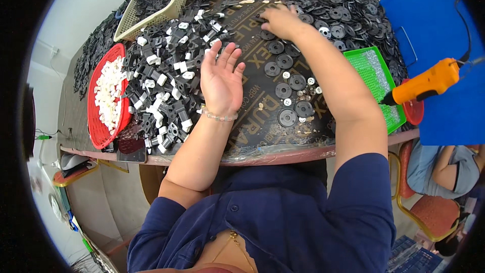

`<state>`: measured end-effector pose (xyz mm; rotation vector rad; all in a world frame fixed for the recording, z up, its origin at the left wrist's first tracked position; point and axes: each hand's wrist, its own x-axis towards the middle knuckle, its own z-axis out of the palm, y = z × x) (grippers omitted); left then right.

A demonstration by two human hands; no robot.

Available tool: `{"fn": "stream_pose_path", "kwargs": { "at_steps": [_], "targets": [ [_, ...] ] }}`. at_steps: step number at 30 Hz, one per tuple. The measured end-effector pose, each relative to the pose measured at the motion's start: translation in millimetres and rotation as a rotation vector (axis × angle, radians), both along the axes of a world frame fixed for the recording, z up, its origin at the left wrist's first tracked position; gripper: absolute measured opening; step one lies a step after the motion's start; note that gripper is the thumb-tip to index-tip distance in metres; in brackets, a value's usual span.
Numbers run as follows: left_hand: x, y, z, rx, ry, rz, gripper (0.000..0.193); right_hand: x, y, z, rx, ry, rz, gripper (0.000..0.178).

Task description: Assembling small black and white plastic components at a factory workstation.

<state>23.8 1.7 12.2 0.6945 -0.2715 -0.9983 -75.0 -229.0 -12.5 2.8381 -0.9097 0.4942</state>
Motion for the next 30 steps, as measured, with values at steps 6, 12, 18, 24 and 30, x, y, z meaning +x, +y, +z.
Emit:
{"fn": "stream_pose_path", "kwargs": {
  "at_steps": [6,12,18,24,30],
  "targets": [
    [-3,-2,-1,0.062,-0.428,0.012,0.065,-1,44,45,0.344,-0.305,0.046,0.025],
    [-16,-3,-11,-0.168,-0.911,0.035,0.053,-71,120,103,1.315,-0.473,0.362,0.025],
    [-14,3,2,-0.041,-0.454,-0.227,0.042,-145,102,80,0.420,-0.347,-0.157,0.022],
    [-9,-1,-1,-0.068,-0.076,-0.363,0.041,-157,97,37,0.186,0.117,-0.368,0.017],
    [-2,-4,-8,0.012,0.023,-0.417,0.036,-137,102,45,0.119,0.035,-0.346,0.020]
  ]
}}
